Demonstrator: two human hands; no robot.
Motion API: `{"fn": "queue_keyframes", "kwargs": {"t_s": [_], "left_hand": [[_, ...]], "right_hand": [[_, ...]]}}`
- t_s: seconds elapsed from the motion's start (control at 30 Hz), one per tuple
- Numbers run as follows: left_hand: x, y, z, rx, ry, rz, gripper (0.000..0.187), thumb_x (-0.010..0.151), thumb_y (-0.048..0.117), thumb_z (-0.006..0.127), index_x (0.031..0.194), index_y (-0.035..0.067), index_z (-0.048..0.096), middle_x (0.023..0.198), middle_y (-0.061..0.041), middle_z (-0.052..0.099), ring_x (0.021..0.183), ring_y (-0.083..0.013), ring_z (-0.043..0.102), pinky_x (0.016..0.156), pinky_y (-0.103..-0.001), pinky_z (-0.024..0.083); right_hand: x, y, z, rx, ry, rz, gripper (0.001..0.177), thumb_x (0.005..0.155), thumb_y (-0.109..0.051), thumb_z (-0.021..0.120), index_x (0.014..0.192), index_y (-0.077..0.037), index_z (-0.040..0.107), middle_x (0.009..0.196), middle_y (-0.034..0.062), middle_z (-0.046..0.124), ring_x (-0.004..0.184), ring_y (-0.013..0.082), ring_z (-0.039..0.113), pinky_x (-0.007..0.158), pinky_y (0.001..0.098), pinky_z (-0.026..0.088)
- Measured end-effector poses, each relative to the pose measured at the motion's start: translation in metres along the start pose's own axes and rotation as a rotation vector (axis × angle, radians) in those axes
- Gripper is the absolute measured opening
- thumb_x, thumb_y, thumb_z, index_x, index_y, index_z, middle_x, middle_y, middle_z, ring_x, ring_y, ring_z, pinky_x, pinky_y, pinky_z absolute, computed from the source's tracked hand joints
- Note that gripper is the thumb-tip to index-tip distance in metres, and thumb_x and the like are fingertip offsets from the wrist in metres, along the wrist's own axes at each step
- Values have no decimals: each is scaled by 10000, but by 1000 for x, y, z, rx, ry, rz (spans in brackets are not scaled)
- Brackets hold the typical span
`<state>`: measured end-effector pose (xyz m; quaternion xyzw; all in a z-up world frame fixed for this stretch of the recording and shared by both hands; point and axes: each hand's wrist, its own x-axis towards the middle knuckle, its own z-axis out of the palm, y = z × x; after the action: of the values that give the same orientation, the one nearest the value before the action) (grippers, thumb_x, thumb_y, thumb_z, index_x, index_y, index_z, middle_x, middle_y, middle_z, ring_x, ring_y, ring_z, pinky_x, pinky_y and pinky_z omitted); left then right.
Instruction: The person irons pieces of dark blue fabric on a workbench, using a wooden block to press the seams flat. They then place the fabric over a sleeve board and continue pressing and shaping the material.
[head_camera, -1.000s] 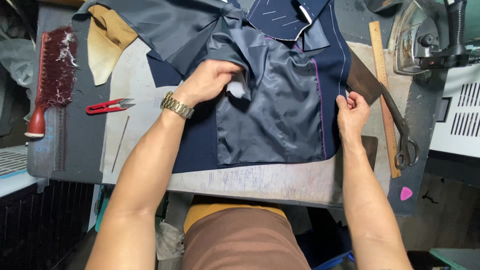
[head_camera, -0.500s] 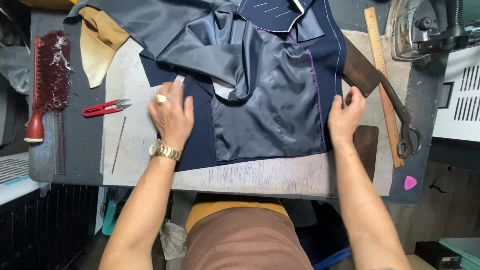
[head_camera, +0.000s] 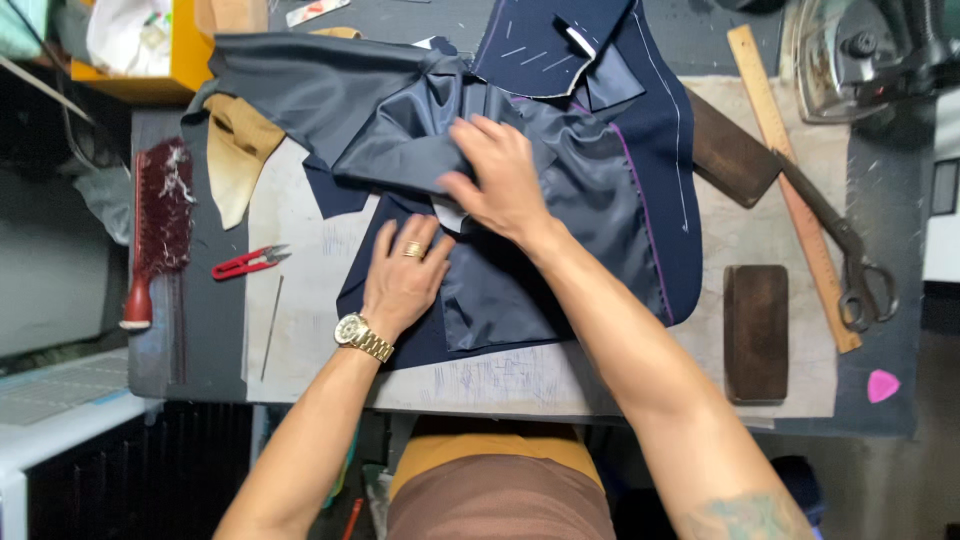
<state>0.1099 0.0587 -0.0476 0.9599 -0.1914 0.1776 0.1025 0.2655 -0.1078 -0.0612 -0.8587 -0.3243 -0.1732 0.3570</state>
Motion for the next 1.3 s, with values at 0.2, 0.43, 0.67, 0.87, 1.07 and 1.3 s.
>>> {"fn": "queue_keyframes", "kwargs": {"t_s": [0.2, 0.43, 0.67, 0.87, 1.07, 1.3], "left_hand": [[-55, -59, -11, 232, 25, -725, 471, 981, 107, 671, 1433, -4, 595, 1512, -357, 413, 1431, -510, 345, 1072, -698, 252], [-49, -25, 8, 36, 60, -337, 327, 992, 139, 653, 1311, 84, 694, 1499, -237, 543, 1449, -374, 454, 1180, -547, 276], [-28, -2, 16, -110, 9, -71, 381, 986, 221, 609, 1335, 75, 644, 1472, -202, 561, 1408, -360, 494, 1173, -560, 342], [-32, -17, 15, -82, -83, -106, 502, 1044, 334, 572, 1463, 57, 575, 1568, -227, 482, 1457, -368, 447, 1210, -592, 246], [-30, -14, 19, -87, -97, -113, 507, 1093, 365, 505, 1465, 28, 574, 1565, -244, 483, 1461, -374, 444, 1207, -613, 213], [-74, 32, -15, -81, -180, 30, 494, 1002, 292, 576, 1426, 39, 571, 1514, -247, 527, 1421, -389, 489, 1197, -601, 298]], "right_hand": [[-9, 37, 35, -298, -289, -269, 363, 875, -299, 716, 1189, -137, 633, 769, 51, 724, 816, 192, 696, 1119, 406, 353], [-45, 2, -49, -711, -134, -176, 185, 926, -319, 628, 1111, -320, 637, 742, -102, 608, 619, 112, 655, 503, 280, 510], [-114, -98, -46, -268, -332, -188, 112, 930, -135, 629, 1006, -122, 711, 1035, 108, 649, 977, 322, 650, 842, 469, 511], [-149, -83, -54, -153, -195, -131, 213, 990, -131, 657, 1146, 12, 685, 1415, 250, 606, 1296, 422, 587, 1101, 540, 442], [-172, -47, -69, -234, -270, -37, 297, 1008, -258, 662, 1189, -23, 667, 1361, 237, 611, 1291, 412, 557, 1109, 605, 353], [-214, 5, -143, -350, -266, 172, 277, 1021, -227, 683, 1191, -9, 659, 1479, 233, 565, 1386, 396, 491, 1180, 540, 280]]}}
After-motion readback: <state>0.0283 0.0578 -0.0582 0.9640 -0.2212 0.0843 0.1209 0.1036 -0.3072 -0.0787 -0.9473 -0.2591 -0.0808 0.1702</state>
